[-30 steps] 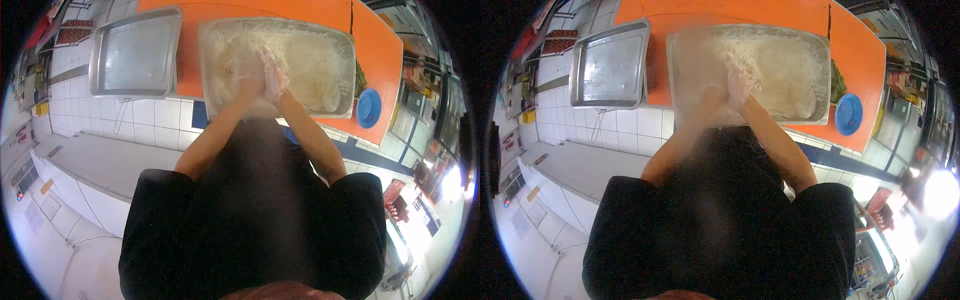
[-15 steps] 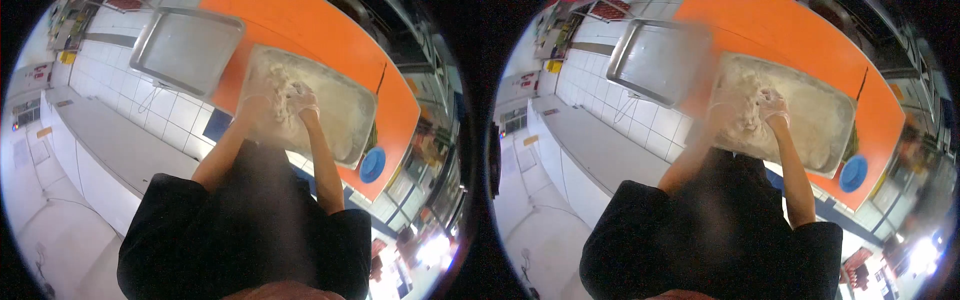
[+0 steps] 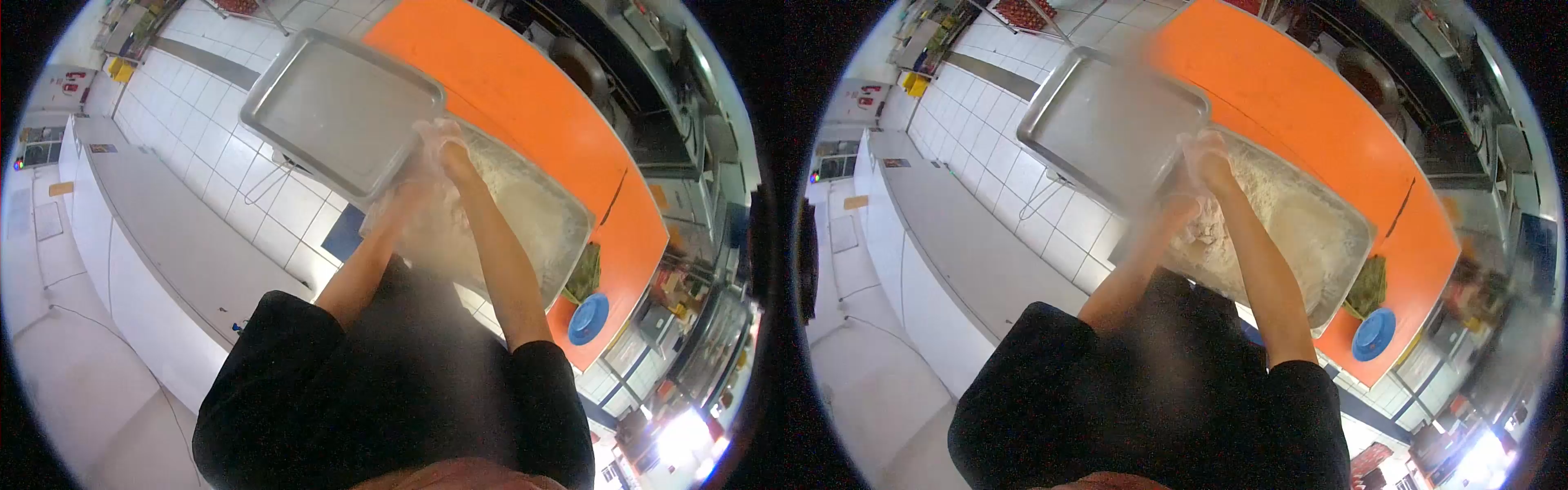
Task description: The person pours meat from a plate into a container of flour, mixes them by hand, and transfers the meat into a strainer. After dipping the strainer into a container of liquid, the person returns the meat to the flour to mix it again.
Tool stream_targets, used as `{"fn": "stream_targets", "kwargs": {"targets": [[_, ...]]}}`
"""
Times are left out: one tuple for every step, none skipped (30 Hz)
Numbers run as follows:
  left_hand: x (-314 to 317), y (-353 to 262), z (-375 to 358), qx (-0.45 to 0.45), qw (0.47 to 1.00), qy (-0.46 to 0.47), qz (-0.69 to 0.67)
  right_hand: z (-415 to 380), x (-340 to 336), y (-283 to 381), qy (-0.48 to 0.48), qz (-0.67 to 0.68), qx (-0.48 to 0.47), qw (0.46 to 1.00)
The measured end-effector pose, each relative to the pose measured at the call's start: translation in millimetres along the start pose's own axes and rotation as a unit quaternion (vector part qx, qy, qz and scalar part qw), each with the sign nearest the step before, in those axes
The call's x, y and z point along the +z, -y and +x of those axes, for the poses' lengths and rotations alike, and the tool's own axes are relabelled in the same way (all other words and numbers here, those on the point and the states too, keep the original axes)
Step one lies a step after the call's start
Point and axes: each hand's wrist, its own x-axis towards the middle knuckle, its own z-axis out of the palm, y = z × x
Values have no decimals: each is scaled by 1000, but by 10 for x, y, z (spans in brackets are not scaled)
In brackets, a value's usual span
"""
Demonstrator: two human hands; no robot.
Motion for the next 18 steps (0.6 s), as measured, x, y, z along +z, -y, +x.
{"fn": "stream_targets", "kwargs": {"targets": [[19,24,24,4,1000,-7,4,-54,-31,104,3,-5,-3,1000],[46,66,19,9,1000,-13,6,-98,-61,153,-5,33,-48,998],[52,72,49,15,1000,-15,12,-154,-108,210,-12,73,-92,993],[72,91,55,24,999,-19,17,-203,-214,370,19,65,-2,998],[85,121,47,33,999,-20,24,-163,-288,333,19,61,-3,998],[111,148,22,43,998,-22,33,-106,-388,262,42,98,5,994],[139,183,22,50,998,-22,39,-77,-494,254,65,135,14,989],[174,216,-5,63,996,-22,51,-66,-612,243,45,157,36,986],[225,237,-19,77,995,-22,63,-95,-751,260,25,179,59,982],[297,278,8,91,992,-24,78,-67,-965,165,34,156,27,987],[379,312,8,121,986,-25,110,-40,-1198,65,43,133,-5,990],[408,297,8,144,980,-22,136,-68,-1380,86,11,153,22,988],[472,336,3,190,965,-19,178,-98,-1555,181,-20,174,50,983],[345,227,-59,187,966,-19,178,-134,-1734,304,-40,122,64,990],[104,17,-143,47,995,-85,19,-132,-1900,353,-61,69,78,993],[-143,-145,-192,-96,974,-148,-139,-45,-2058,238,-92,112,69,987],[-354,-211,-226,-102,974,-145,-139,66,-2244,64,-122,155,63,978],[-603,-242,-267,-92,983,-76,-142,263,-2480,-170,-116,155,66,979]]}}
